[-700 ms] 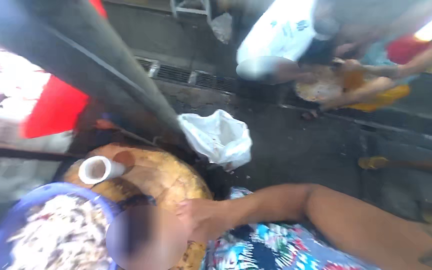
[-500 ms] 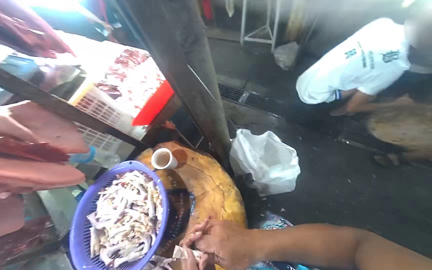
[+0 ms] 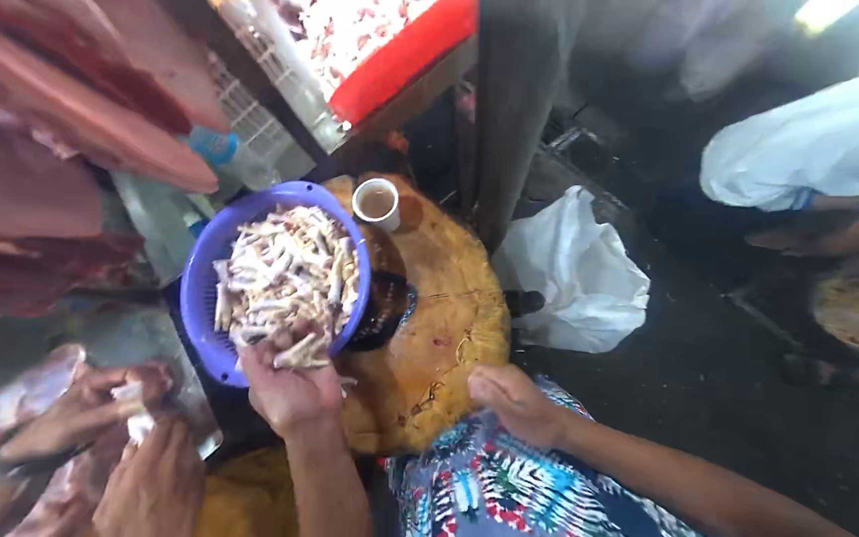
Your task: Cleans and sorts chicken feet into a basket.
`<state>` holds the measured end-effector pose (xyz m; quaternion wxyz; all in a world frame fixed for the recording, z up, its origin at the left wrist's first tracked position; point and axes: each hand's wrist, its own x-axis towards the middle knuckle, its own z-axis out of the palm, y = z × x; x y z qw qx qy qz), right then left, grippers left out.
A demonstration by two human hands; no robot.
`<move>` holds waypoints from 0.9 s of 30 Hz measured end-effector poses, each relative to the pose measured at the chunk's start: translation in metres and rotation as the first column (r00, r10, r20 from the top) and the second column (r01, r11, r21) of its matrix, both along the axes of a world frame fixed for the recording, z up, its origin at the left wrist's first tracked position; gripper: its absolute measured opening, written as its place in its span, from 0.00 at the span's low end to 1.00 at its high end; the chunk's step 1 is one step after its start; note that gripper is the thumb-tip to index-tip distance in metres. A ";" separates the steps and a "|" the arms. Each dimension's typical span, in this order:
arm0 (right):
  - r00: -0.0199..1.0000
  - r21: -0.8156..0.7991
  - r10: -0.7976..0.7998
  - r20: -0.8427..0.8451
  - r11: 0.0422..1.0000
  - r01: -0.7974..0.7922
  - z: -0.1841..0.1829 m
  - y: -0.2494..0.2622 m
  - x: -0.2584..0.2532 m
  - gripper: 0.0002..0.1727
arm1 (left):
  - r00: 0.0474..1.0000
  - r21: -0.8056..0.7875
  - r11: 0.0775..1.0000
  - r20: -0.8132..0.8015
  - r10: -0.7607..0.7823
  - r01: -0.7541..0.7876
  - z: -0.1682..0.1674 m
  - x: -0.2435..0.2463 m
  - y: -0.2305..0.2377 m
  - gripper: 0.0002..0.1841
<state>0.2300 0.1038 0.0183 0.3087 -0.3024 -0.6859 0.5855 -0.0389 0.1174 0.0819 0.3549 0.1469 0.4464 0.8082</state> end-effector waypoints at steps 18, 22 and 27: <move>0.944 0.675 -0.309 -0.111 0.674 0.300 0.035 0.023 -0.048 0.06 | 0.861 -0.008 0.900 0.296 -0.413 0.435 0.010 0.119 -0.052 0.27; 0.979 0.696 -0.174 -0.103 0.691 0.196 0.023 0.012 -0.045 0.08 | 0.852 -0.133 0.887 0.370 -0.370 0.442 0.013 0.121 -0.058 0.30; 0.953 0.629 -0.196 0.232 0.777 0.007 -0.018 0.018 -0.010 0.09 | 0.902 -0.214 0.878 0.176 -0.395 0.427 -0.005 0.108 -0.067 0.29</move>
